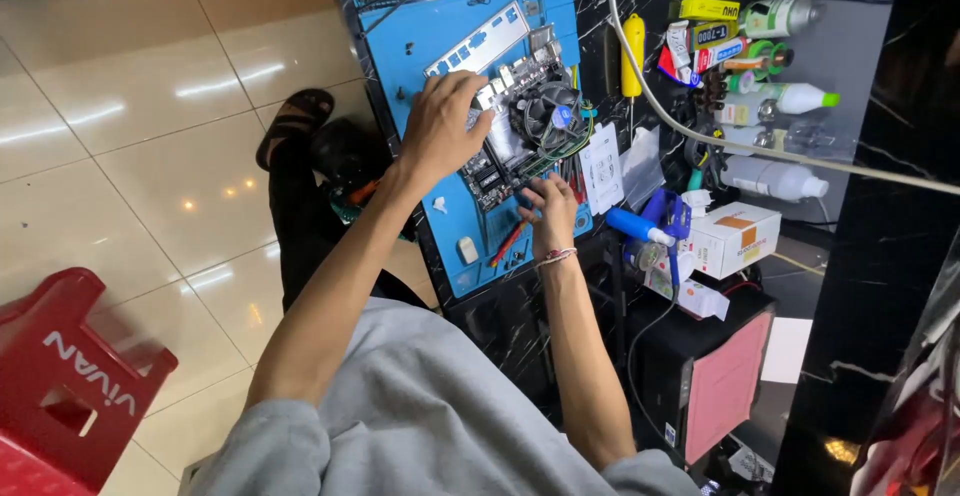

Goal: Assembling a computer by installing a motherboard with a CPU cooler into a PC case.

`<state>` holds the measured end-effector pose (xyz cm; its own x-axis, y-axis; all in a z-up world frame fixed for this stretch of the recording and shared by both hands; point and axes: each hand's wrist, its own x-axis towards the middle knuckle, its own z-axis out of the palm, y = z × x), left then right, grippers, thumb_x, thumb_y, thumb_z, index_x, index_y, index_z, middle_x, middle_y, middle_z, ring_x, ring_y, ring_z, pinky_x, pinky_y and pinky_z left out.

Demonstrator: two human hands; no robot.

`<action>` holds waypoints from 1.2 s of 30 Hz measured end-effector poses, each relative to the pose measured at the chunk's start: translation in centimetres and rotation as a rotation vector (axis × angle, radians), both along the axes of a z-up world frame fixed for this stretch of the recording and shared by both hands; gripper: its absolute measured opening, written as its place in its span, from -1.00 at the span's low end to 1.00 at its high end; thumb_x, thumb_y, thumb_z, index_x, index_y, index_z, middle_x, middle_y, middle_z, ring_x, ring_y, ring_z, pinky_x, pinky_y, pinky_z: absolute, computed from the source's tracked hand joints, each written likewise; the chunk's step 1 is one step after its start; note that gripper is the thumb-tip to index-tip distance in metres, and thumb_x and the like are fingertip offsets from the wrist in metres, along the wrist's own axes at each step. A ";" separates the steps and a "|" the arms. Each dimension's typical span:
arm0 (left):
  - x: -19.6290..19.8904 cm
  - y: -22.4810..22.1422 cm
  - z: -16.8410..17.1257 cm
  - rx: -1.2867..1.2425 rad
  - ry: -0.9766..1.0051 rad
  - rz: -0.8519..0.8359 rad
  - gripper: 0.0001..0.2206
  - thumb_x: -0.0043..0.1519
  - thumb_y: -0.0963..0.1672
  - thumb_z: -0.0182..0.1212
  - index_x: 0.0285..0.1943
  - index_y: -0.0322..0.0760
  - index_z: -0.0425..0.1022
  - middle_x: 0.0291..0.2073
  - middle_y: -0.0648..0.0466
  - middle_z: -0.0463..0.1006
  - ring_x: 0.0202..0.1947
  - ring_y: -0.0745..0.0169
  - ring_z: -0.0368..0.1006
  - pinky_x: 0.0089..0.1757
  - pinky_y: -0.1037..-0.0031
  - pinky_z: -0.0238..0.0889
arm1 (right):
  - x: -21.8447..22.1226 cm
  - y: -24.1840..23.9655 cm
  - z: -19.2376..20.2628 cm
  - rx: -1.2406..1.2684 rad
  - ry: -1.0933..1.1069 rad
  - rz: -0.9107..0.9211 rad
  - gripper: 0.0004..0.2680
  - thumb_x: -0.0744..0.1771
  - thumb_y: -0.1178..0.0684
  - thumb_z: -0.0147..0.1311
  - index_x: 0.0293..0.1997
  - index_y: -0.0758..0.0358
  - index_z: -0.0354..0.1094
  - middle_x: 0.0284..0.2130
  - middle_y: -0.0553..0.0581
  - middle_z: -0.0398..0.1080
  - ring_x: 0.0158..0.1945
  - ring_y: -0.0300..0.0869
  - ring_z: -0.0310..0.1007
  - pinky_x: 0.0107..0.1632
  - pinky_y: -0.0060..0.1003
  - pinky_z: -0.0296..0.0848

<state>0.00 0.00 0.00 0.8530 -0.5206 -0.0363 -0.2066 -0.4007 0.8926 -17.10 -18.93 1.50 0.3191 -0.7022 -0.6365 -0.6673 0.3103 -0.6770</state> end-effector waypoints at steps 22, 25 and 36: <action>-0.1 -5.1 -0.2 0.224 0.078 0.087 -0.70 0.23 -0.23 0.31 0.16 -0.34 0.59 0.03 -0.22 0.56 0.18 -0.28 0.40 0.02 0.00 0.27 | 0.6 0.0 1.8 0.091 -0.078 -0.049 -0.60 0.33 -0.03 0.33 0.20 0.43 0.36 -0.21 0.00 0.20 -0.07 -0.14 0.36 0.06 0.04 0.42; -0.6 -4.8 -0.5 0.208 0.078 0.067 -0.73 0.23 -0.22 0.30 0.13 -0.35 0.61 0.01 -0.21 0.58 0.15 -0.29 0.43 0.02 0.01 0.29 | -0.1 0.4 2.9 0.085 -0.126 -0.094 -0.68 0.31 -0.01 0.39 0.03 0.37 0.39 -0.26 -0.01 0.27 -0.12 -0.16 0.40 0.03 0.06 0.45; -4.0 2.1 2.5 0.030 0.181 0.099 -0.59 0.27 -0.18 0.23 0.34 -0.39 0.50 0.15 -0.27 0.51 0.17 -0.37 0.41 0.08 -0.08 0.29 | -2.4 3.2 5.8 0.145 -0.301 -0.031 -0.67 0.34 0.02 0.37 0.11 0.19 0.23 -0.16 -0.08 0.25 -0.09 -0.26 0.35 -0.01 -0.20 0.44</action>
<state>-4.02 2.11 2.48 0.8780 -0.4312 -0.2077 -0.0023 -0.4377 0.8991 -19.49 -15.74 7.33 0.4881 -0.6233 -0.6109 -0.4332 0.4346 -0.7896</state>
